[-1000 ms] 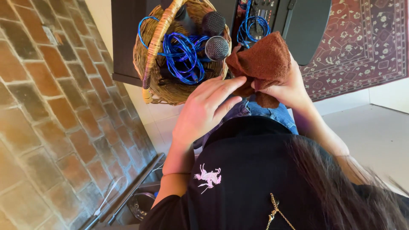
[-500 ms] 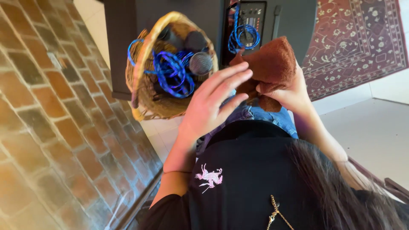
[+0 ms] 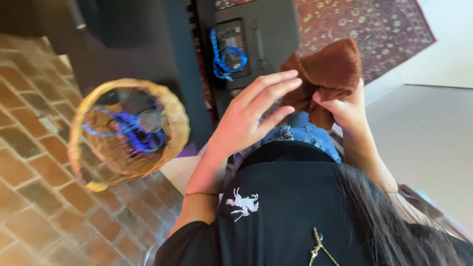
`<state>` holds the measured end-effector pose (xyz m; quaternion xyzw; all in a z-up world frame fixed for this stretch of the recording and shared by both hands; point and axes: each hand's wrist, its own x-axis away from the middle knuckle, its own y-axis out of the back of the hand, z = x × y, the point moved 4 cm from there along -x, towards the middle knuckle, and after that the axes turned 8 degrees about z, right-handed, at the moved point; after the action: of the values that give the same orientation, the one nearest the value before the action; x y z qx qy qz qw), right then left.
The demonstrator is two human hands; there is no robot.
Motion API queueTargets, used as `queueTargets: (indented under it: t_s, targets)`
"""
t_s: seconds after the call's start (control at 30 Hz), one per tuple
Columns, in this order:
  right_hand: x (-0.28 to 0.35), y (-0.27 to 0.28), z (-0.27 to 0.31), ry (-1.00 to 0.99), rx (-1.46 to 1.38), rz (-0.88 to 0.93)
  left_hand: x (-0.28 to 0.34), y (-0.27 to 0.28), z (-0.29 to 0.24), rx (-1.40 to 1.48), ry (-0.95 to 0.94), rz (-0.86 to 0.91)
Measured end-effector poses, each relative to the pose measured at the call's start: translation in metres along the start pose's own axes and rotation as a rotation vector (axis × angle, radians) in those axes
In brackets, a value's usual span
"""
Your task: Wiping down microphones with a cloth and organizing cables.
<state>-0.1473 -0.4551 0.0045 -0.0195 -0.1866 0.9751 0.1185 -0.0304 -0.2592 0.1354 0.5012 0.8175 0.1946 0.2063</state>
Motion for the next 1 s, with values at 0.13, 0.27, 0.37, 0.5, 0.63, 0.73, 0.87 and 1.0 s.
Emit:
queueTargets:
  t_s: [0.13,0.27,0.37,0.5,0.63,0.73,0.87,1.0]
  targets:
    - [0.013,0.084,0.013,-0.016,-0.048,-0.127,-0.063,-0.056,-0.01,0.012,-0.08,0.055]
    - [0.026,0.185,0.021,0.02,-0.038,-0.23,-0.122,-0.109,-0.013,0.075,-0.099,0.128]
    - [0.035,0.233,0.042,0.067,-0.037,-0.265,-0.156,-0.134,-0.02,0.094,-0.15,0.179]
    - [0.028,0.257,0.087,0.155,-0.021,-0.359,-0.191,-0.157,-0.023,0.145,-0.203,0.208]
    - [0.044,0.295,0.071,0.197,-0.069,-0.301,-0.215,-0.165,-0.021,0.145,-0.2,0.225]
    - [0.048,0.304,0.069,0.197,-0.099,-0.313,-0.23,-0.162,-0.023,0.121,-0.208,0.225]
    - [0.036,0.293,0.09,0.166,-0.207,-0.305,-0.254,-0.153,-0.023,0.226,-0.175,0.189]
    - [0.022,0.31,0.092,0.14,-0.189,-0.377,-0.277,-0.142,-0.017,0.255,-0.142,0.161]
